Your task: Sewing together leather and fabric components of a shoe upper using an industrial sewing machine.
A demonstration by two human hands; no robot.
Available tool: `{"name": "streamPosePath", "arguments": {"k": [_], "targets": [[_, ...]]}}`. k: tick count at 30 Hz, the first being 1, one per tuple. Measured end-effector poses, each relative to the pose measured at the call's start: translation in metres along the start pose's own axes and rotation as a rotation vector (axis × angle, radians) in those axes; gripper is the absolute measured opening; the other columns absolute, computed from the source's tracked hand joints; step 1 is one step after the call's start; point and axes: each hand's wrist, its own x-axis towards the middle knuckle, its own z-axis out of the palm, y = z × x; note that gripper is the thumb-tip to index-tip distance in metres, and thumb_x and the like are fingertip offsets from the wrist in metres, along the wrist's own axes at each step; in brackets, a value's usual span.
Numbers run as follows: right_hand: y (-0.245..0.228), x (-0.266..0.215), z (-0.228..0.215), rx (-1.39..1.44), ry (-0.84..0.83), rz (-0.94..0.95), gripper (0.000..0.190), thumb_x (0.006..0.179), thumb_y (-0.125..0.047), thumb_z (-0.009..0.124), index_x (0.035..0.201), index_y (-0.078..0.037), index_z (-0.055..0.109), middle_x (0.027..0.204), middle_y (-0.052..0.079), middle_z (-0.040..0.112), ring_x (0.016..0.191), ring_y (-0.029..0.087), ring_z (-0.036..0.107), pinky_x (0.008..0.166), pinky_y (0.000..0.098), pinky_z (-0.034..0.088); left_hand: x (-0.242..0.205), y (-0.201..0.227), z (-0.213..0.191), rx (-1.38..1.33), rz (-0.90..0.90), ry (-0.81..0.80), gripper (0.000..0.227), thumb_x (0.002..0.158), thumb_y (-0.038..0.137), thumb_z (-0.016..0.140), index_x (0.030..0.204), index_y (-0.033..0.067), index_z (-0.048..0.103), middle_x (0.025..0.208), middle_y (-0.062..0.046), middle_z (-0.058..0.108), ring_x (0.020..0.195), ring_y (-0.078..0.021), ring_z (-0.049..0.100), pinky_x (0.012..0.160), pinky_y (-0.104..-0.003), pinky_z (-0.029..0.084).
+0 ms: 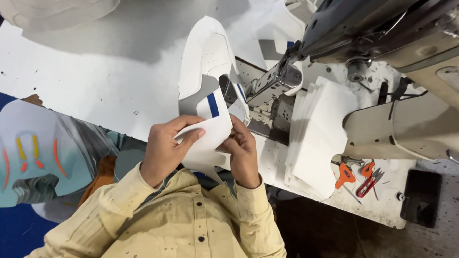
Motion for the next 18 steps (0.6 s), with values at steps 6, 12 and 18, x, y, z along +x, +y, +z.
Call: {"name": "streamPosePath", "arguments": {"k": [6,12,18], "targets": [[0.006,-0.001,-0.008,0.122,-0.045,0.007,0.064,0.084,0.009,0.042,0.147,0.007,0.051,0.119,0.013,0.069,0.105,0.021,0.071,0.091,0.0352,0.060,0.002,0.002,0.004,0.038,-0.041,0.007,0.021,0.092,0.012,0.076,0.110,0.0007,0.075,0.094,-0.009,0.080,0.079,-0.0101,0.075,0.069,-0.026,0.059],[-0.004,0.001,0.010,0.059,0.026,0.020,0.041,0.103,-0.012,0.054,0.140,0.005,0.056,0.112,0.010,0.073,0.093,0.017,0.074,0.080,0.0310,0.062,0.002,0.003,0.005,0.026,-0.057,0.026,0.020,0.092,0.011,0.076,0.109,0.0010,0.075,0.092,-0.010,0.080,0.076,-0.0101,0.074,0.067,-0.027,0.059],[0.006,0.002,0.016,-0.030,0.110,-0.029,0.039,0.108,-0.030,0.058,0.124,0.005,0.070,0.093,0.006,0.074,0.077,0.009,0.070,0.068,0.0255,0.059,0.002,0.011,0.003,0.051,-0.106,-0.016,0.021,0.090,0.012,0.076,0.109,0.0031,0.075,0.089,-0.007,0.078,0.074,-0.0105,0.074,0.061,-0.027,0.058]]}}
